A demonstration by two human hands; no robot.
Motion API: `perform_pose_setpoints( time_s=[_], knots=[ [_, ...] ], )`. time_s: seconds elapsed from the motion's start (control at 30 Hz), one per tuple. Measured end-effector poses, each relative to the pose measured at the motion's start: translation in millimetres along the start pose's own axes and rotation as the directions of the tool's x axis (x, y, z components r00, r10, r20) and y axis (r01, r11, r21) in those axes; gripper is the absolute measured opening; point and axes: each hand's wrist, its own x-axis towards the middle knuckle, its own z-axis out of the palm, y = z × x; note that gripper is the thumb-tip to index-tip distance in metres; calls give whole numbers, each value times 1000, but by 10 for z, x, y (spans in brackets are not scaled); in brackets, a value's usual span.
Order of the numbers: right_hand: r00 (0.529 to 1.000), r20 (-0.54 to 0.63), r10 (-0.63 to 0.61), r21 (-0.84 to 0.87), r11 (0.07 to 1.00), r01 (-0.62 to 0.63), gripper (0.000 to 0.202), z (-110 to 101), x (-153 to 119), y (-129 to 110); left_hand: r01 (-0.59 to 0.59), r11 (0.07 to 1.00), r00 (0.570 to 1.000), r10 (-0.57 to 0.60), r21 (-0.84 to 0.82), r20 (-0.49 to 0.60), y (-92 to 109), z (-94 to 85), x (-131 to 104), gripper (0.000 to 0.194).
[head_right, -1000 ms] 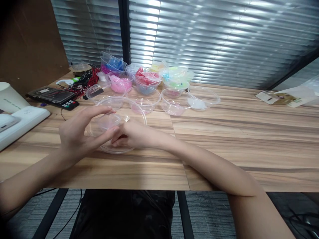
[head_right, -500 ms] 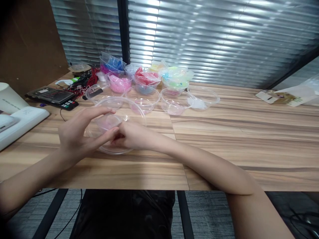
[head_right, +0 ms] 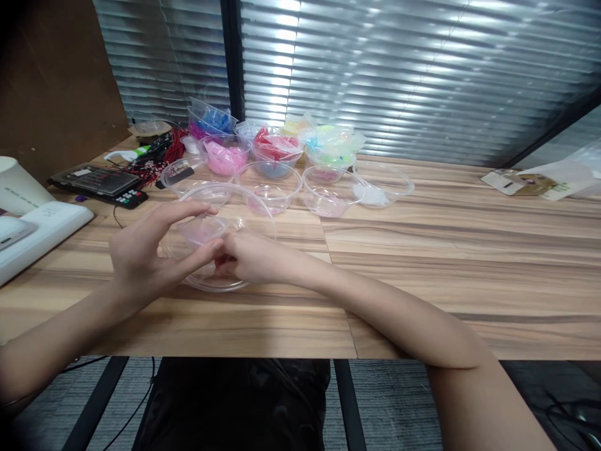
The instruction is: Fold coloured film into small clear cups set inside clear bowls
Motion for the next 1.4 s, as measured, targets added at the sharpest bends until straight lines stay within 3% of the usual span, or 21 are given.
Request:
perform_pose_setpoints(
  time_s=[0.27, 0.73, 0.8, 0.87, 0.97, 1.03, 1.1, 1.2, 1.4],
  knots=[
    [983, -142, -117, -147, 984, 96, 20, 64, -21, -12, 7, 1000, 1000, -7, -10, -1, -1, -5, 0, 38],
    [997, 30, -71, -220, 973, 75, 12, -79, -33, -28, 63, 995, 998, -60, -73, 30, -25, 17, -5, 36],
    [997, -55, -62, -250, 967, 46, 12, -125, -55, -43, 95, 991, 995, -91, -90, 48, -30, 22, -5, 35],
    [974, -218, -55, -335, 942, -21, 13, -201, -85, -57, 159, 979, 985, -150, -125, 80, -38, 34, -13, 36],
    [885, -450, -120, -423, 901, -93, 12, -352, -143, -102, 265, 943, 960, -240, -201, 140, -51, 63, -35, 40],
    [840, -503, -201, -426, 904, -38, 11, -431, -185, -156, 316, 912, 943, -272, -262, 191, -56, 82, -48, 46],
    [828, -483, -286, -415, 907, 72, 11, -463, -218, -220, 355, 876, 927, -285, -327, 242, -56, 96, -54, 51],
    [856, -386, -344, -411, 895, 174, 15, -436, -242, -302, 384, 827, 914, -276, -412, 298, -48, 109, -51, 55],
    [911, -315, -267, -321, 933, 163, 20, -399, -260, -371, 387, 799, 911, -255, -460, 324, -50, 120, -58, 56]
  ],
)
